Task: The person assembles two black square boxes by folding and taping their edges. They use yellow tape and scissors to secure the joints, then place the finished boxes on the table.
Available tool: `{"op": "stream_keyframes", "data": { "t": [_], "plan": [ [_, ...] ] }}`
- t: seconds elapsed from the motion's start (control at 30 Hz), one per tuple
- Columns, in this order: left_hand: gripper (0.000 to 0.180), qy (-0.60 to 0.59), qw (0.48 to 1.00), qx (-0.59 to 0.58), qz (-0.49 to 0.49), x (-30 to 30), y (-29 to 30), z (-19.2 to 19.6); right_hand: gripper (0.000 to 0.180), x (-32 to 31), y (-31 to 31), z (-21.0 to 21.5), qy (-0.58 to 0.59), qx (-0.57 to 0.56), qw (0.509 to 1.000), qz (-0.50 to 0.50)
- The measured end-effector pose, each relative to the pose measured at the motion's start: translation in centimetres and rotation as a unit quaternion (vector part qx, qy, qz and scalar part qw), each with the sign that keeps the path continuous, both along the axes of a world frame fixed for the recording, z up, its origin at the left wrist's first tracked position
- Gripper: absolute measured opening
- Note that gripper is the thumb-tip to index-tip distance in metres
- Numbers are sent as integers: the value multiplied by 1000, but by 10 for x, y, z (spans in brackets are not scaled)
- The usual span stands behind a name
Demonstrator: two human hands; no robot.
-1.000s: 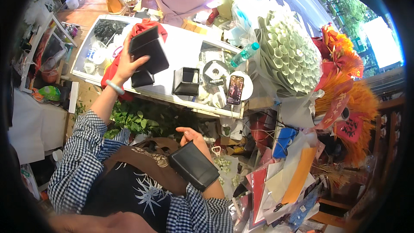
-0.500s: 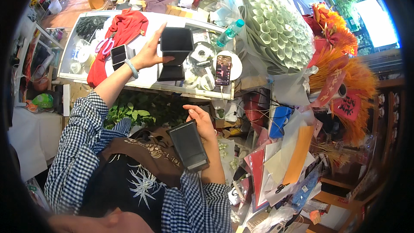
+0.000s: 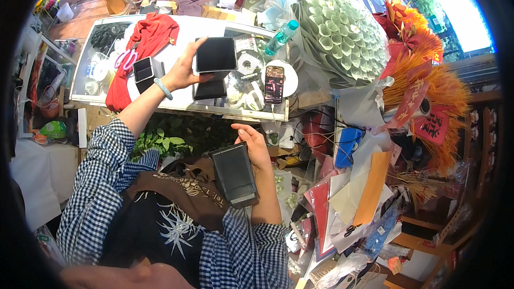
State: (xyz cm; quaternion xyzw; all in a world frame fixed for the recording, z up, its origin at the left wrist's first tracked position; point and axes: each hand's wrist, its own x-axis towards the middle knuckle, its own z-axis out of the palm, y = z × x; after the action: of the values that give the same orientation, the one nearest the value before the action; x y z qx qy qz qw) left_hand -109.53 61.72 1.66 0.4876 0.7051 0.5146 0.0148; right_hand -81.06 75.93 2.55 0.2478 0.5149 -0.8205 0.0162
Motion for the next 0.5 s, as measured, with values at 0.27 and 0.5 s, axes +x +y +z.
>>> {"op": "stream_keyframes", "data": {
  "t": [0.27,0.5],
  "plan": [
    [97,53,998,9,30,0,5,-9,29,-51,46,33,12,362,932,-5],
    [106,56,997,39,40,1,6,-20,53,-177,77,96,30,539,830,144]
  ]
}}
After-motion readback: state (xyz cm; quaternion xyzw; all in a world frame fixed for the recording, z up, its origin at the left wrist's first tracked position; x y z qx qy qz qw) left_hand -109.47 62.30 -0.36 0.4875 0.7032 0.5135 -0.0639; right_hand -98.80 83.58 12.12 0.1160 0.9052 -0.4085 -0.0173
